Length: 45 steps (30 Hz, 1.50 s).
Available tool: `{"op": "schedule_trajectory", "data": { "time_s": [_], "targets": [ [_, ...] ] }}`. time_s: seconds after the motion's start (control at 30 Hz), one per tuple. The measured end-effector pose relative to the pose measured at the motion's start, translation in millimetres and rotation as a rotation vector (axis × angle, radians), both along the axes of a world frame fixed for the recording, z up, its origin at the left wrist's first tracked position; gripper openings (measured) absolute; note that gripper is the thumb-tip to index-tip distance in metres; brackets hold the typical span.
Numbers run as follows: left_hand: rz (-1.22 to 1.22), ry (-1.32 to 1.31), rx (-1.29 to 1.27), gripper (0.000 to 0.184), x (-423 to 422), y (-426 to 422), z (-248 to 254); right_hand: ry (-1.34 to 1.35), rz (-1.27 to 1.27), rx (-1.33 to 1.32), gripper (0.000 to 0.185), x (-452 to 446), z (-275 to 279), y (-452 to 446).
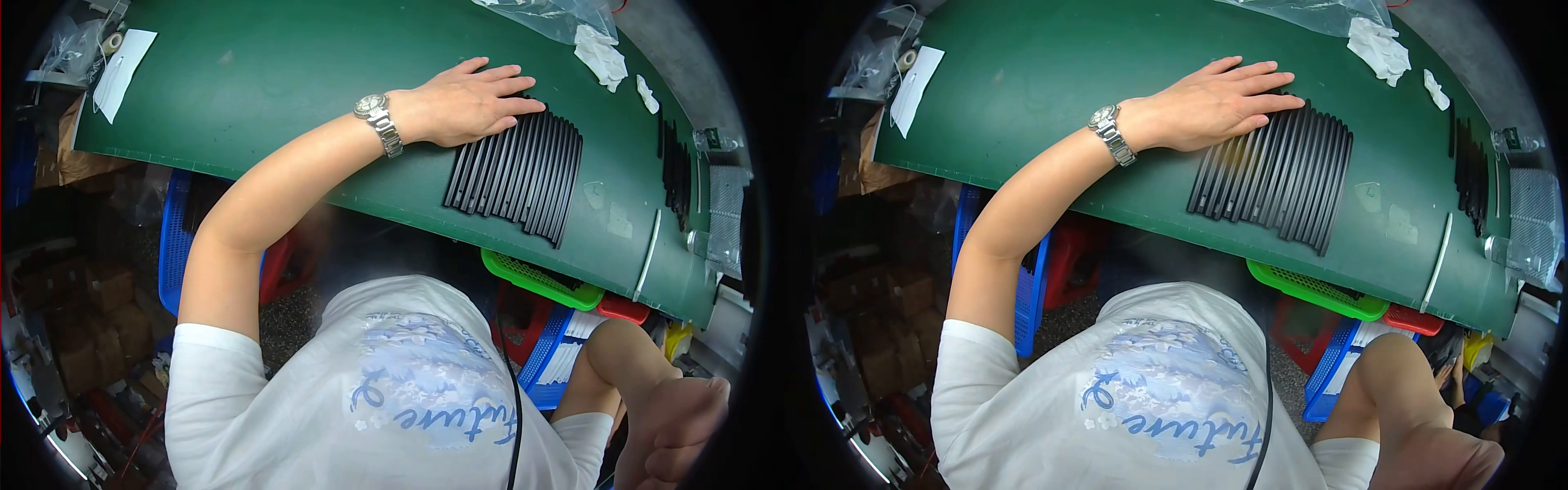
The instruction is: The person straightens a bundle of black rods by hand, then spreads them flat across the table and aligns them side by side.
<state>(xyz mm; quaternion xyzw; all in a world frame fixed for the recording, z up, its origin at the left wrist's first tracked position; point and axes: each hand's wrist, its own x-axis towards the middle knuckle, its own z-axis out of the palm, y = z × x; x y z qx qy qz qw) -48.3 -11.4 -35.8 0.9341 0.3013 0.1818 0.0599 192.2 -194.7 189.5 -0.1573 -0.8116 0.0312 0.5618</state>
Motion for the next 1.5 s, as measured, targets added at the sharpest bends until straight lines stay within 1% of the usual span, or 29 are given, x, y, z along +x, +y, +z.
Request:
{"op": "schedule_trajectory", "data": {
  "time_s": [0.57,0.73,1.17,1.27,1.47,1.5],
  "targets": [
    [-0.012,0.008,0.004,0.046,7.7,1.3,-1.9,0.022,0.016,0.000,0.034,7.5,-0.4,5.0],
    [-0.016,0.002,-0.032,0.046,7.6,0.8,2.0,0.010,0.014,0.005,0.033,6.5,-0.6,3.1],
    [-0.012,0.079,-0.014,0.048,14.9,-0.8,7.0,0.050,0.000,0.026,0.032,10.2,-6.6,-0.4],
    [-0.019,0.058,-0.004,0.048,14.5,0.0,4.8,0.067,0.001,0.032,0.032,10.4,-9.0,-0.3],
    [-0.025,-0.032,-0.098,0.049,10.5,0.5,4.9,0.102,0.004,0.046,0.032,13.2,-17.1,0.9],
    [-0.033,-0.089,-0.122,0.049,10.8,2.2,5.2,0.113,0.005,0.052,0.032,13.5,-20.1,1.5]
  ]
}}
